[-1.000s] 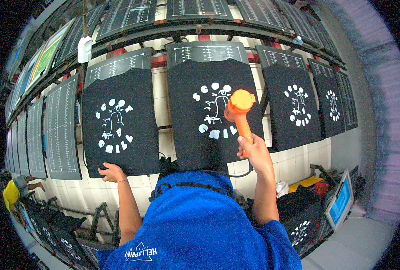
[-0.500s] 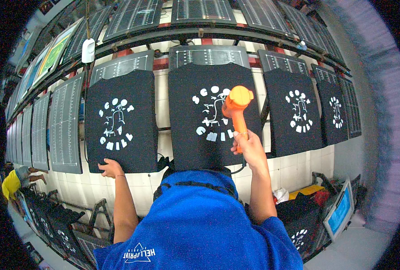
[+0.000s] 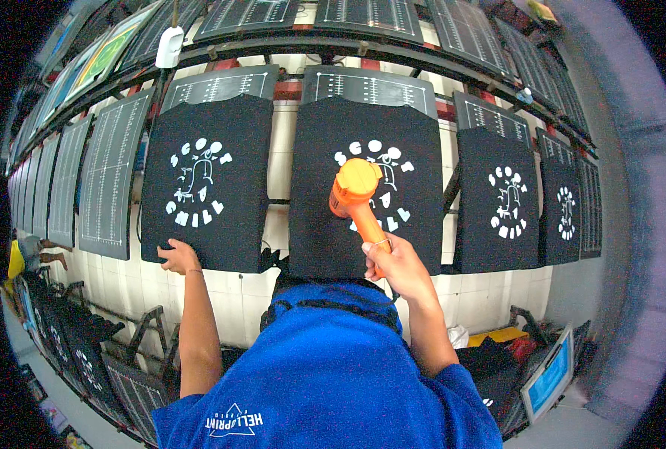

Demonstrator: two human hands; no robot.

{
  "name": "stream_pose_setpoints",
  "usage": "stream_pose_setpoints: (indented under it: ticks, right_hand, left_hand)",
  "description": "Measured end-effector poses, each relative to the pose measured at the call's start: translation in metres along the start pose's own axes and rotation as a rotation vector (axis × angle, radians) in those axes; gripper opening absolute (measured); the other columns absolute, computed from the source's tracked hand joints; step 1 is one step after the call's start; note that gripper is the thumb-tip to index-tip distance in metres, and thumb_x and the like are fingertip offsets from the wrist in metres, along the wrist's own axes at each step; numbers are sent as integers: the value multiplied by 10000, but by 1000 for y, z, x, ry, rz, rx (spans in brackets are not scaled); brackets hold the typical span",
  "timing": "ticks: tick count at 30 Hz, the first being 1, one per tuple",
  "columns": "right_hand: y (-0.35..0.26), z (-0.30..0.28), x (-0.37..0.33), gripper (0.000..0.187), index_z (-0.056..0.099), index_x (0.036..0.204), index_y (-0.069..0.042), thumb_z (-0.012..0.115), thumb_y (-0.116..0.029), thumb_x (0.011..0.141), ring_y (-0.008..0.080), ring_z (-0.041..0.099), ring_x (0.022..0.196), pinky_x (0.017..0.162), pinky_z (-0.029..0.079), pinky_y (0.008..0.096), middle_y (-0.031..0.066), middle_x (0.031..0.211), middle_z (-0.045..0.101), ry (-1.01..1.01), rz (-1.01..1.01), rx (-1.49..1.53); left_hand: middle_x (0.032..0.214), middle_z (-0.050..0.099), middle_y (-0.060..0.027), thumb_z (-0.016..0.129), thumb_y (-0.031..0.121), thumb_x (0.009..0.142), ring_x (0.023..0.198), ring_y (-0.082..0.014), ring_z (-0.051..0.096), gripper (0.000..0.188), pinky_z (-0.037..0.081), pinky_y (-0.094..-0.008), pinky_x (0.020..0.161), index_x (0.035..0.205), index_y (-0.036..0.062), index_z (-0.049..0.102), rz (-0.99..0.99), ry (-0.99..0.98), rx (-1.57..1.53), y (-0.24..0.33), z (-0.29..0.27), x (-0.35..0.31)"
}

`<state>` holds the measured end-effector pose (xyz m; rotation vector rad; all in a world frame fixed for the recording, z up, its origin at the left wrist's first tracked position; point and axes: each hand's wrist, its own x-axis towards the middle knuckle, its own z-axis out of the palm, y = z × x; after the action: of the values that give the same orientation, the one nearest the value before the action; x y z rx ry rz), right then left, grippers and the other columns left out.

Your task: The person uses a heat gun to dry white ink on black t-shirts mounted on platens while moving along a production line.

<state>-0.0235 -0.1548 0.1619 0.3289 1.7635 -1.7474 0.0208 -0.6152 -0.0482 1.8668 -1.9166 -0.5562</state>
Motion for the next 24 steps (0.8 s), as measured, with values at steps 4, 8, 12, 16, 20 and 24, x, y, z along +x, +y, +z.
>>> stream_pose_setpoints:
  ticks: [4,8,12,16,20,24]
  right_hand:
    - [-1,0,-1,263,557,992,-13,630,-254,912,90,573,584,524,502,232,10,709,561,-7,-8,-43]
    - [5,0,-2,267,559,998,-9,627,-252,910,92,581,587,514,502,226,19,709,563,-30,-37,-78]
    - [0,-1,-3,275,559,1001,-9,629,-259,909,92,584,589,519,500,223,20,712,565,-19,9,-90]
    - [-1,2,0,254,560,982,-19,625,-255,914,97,582,582,530,484,230,14,708,561,-17,4,-111]
    - [-2,6,5,245,565,968,-22,625,-253,915,104,579,572,530,475,235,14,704,562,-22,-48,-100]
    - [-4,4,8,250,563,980,-20,621,-254,915,102,582,577,528,478,232,9,709,565,26,-41,-105]
  left_hand:
    - [1332,286,-379,440,420,946,1137,-485,479,587,433,-541,919,1442,148,282,11,12,10,0,0,-1]
    - [1370,257,-382,441,399,945,1146,-491,476,570,434,-553,909,1434,142,302,-8,15,6,0,1,0]
    - [1369,257,-383,434,397,947,1148,-485,477,572,433,-548,914,1439,140,297,-1,17,7,1,0,1]
    - [1367,260,-381,429,397,948,1145,-486,483,572,438,-545,910,1443,144,295,-10,7,15,3,-2,-1]
    - [1363,263,-380,427,396,949,1143,-487,487,570,444,-540,905,1444,146,295,-18,1,13,7,-5,-2]
    - [1359,264,-379,421,396,953,1134,-482,492,562,449,-539,895,1439,141,299,-18,-3,21,9,-6,-3]
